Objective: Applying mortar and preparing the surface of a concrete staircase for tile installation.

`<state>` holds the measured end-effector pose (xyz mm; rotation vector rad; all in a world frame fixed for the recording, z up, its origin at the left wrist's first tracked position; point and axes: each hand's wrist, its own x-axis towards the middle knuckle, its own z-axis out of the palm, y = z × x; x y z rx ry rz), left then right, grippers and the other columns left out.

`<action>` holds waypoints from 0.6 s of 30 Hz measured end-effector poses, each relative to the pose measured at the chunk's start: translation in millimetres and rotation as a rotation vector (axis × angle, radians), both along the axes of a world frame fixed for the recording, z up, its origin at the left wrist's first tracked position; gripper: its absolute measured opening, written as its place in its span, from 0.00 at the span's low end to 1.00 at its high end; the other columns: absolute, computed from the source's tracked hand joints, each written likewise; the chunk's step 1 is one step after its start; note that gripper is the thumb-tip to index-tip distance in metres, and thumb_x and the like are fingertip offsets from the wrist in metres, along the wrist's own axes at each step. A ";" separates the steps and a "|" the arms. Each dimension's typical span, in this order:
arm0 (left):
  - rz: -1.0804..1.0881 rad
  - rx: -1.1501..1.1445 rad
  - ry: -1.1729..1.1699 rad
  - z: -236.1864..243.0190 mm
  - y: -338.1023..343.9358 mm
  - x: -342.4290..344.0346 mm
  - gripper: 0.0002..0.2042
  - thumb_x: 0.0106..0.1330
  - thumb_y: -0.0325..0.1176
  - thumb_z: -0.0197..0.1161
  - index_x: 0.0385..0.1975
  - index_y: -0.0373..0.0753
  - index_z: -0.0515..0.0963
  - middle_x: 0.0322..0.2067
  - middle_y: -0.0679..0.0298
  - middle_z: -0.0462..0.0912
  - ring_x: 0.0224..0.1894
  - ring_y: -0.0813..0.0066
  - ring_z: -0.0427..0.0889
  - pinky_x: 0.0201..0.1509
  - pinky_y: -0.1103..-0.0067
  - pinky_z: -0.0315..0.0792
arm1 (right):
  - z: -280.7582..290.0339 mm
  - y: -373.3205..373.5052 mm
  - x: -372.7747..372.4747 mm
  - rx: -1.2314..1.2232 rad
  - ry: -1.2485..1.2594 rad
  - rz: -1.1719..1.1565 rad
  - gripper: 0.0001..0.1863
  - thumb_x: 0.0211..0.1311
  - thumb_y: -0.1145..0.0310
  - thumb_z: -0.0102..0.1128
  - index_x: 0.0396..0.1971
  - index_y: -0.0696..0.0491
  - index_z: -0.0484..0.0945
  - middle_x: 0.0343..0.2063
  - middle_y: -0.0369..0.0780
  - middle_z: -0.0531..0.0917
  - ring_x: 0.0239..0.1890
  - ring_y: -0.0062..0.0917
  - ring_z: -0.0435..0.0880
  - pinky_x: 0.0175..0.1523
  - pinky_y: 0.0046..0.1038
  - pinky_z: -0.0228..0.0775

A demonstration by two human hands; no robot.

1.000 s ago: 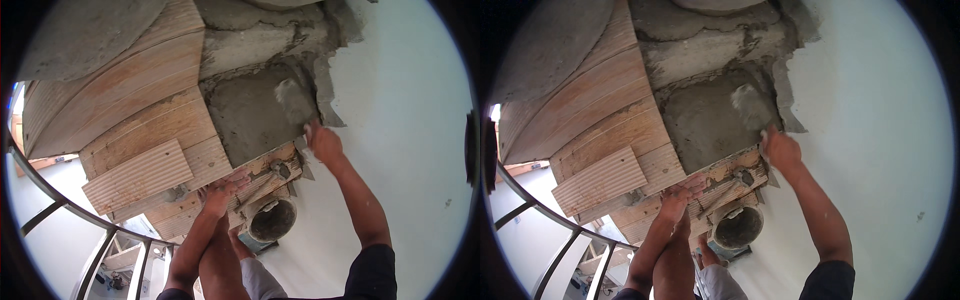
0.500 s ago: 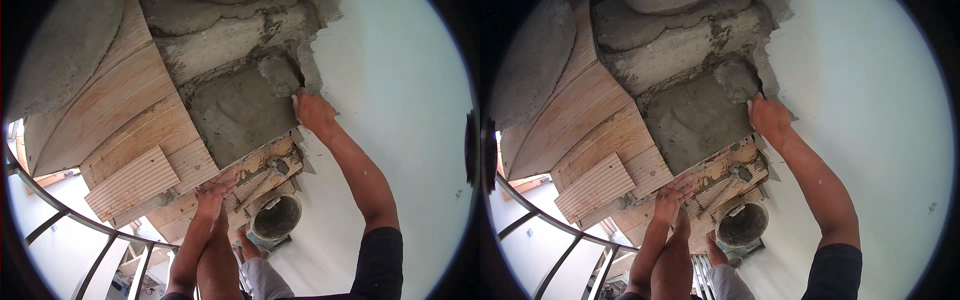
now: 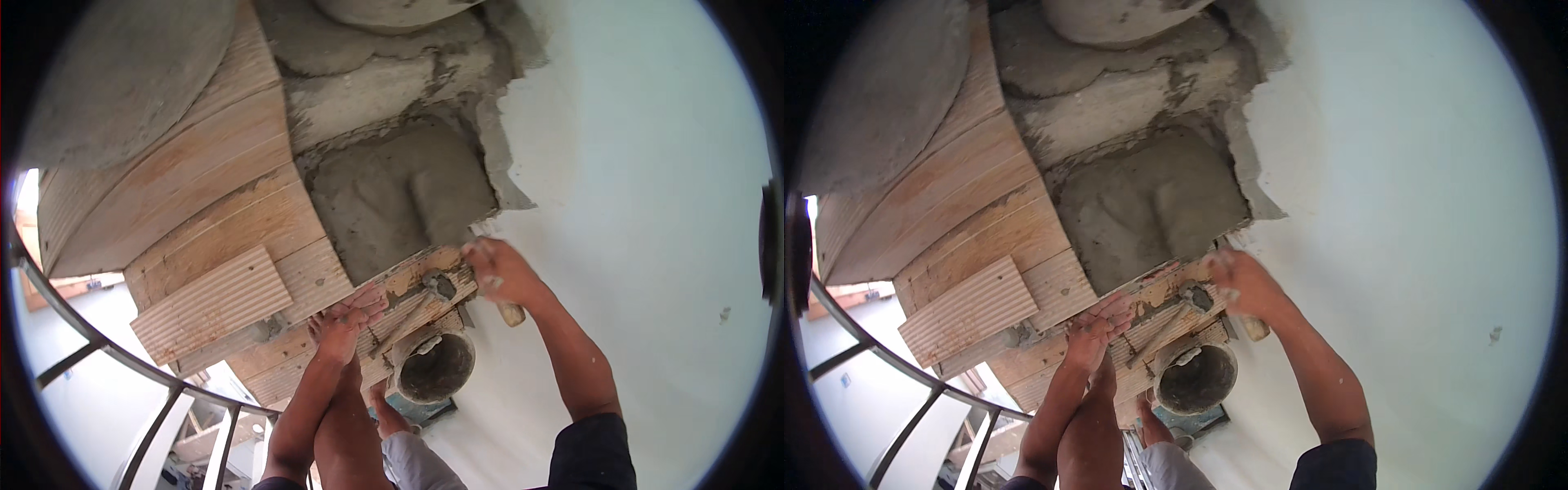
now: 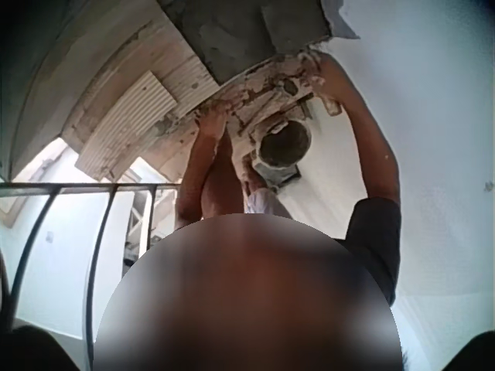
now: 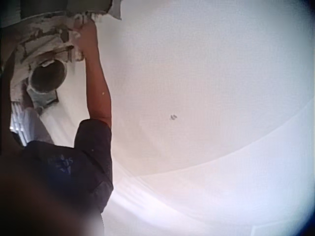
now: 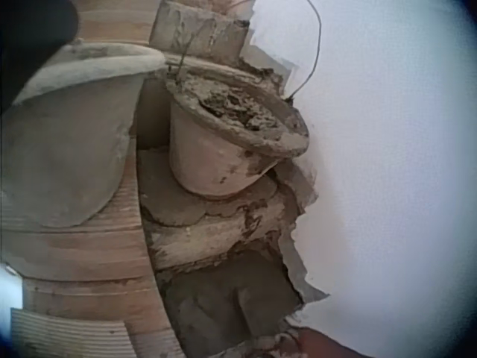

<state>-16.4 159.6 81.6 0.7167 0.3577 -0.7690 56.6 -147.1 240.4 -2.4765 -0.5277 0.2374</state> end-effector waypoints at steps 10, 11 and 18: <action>0.040 -0.017 -0.033 2.4 -1.6 0.3 0.30 0.60 0.20 0.49 0.67 0.26 0.65 0.66 0.46 0.71 0.61 0.54 0.78 0.67 0.65 0.72 | 2.0 44.4 116.1 0.043 0.709 -0.602 0.20 0.71 0.56 0.51 0.42 0.62 0.76 0.20 0.42 0.76 0.16 0.28 0.77 0.25 0.32 0.73; 0.024 0.008 -0.031 6.1 -0.9 2.8 0.30 0.59 0.20 0.48 0.67 0.26 0.65 0.65 0.48 0.73 0.62 0.54 0.77 0.67 0.66 0.72 | 2.8 41.6 115.0 -0.029 0.698 -0.535 0.21 0.71 0.56 0.52 0.44 0.62 0.76 0.21 0.44 0.79 0.19 0.31 0.81 0.29 0.35 0.76; -0.001 0.062 -0.031 4.7 -0.2 -1.0 0.29 0.63 0.22 0.50 0.68 0.28 0.64 0.65 0.48 0.72 0.60 0.55 0.79 0.63 0.66 0.74 | -4.1 72.2 100.6 -0.409 0.480 -0.084 0.21 0.70 0.55 0.53 0.45 0.61 0.78 0.37 0.55 0.86 0.43 0.47 0.86 0.50 0.47 0.77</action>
